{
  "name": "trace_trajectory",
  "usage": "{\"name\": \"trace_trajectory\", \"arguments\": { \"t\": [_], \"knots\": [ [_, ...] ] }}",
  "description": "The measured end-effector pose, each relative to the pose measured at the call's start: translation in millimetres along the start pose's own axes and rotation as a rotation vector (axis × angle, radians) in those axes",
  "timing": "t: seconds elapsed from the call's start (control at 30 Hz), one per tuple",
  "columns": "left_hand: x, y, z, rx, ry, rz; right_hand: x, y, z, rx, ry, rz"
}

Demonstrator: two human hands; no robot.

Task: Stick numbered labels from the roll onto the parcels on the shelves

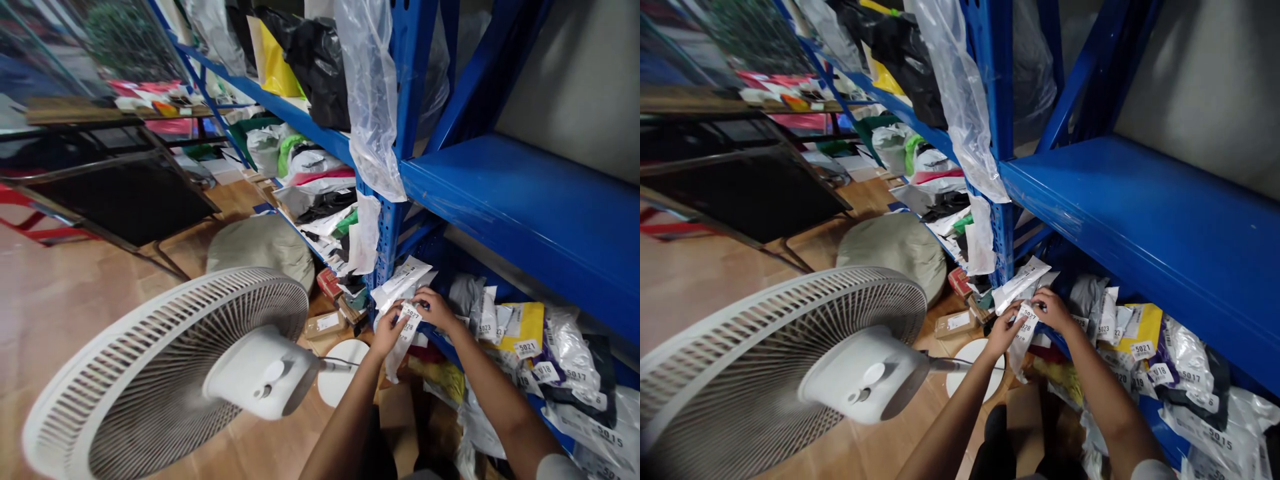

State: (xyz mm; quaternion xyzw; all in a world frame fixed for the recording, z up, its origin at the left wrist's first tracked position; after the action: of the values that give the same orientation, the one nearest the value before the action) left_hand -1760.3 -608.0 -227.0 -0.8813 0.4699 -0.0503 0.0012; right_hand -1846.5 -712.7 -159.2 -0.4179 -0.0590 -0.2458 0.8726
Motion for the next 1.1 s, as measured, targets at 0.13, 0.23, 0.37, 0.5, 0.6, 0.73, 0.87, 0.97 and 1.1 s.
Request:
{"name": "trace_trajectory", "arguments": {
  "t": [0.13,0.23,0.37,0.5,0.6,0.73,0.87,0.97,1.1],
  "knots": [
    [4,7.3,8,-0.031,-0.062,-0.087,-2,4,2,-0.022,0.028,0.052],
    [7,11.3,13,-0.06,-0.1,-0.118,-3,8,0,-0.069,0.062,0.041],
    [12,11.0,20,-0.095,-0.138,-0.162,-2,12,-3,-0.096,0.074,0.008],
    [15,10.4,36,-0.114,-0.223,-0.172,-1,12,-20,-0.137,0.191,-0.041],
    [16,8.7,46,-0.115,-0.278,-0.184,-2,15,-35,-0.17,0.304,-0.062],
    [21,6.5,52,-0.124,-0.311,-0.194,-1,21,-39,-0.206,0.327,-0.067],
    [27,9.9,54,-0.203,-0.338,-0.139,0,20,-40,-0.275,0.338,-0.084],
    [26,14.2,57,-0.272,-0.368,-0.093,-1,18,-43,-0.342,0.366,-0.1],
    [20,12.1,62,-0.261,-0.396,-0.188,-3,18,-44,-0.38,0.38,-0.123]
  ]
}}
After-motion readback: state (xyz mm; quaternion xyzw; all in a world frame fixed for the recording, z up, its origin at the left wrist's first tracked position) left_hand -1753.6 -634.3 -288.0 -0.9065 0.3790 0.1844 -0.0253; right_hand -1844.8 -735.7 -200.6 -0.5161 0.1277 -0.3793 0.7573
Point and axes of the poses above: each hand's wrist, its own x-axis towards the middle knuckle, its own y-axis out of the palm, z = x × y, the point moved 10 cm from there along x, towards the middle knuckle, and after that the axes turned 2 degrees about -x, right-handed, at the moved point
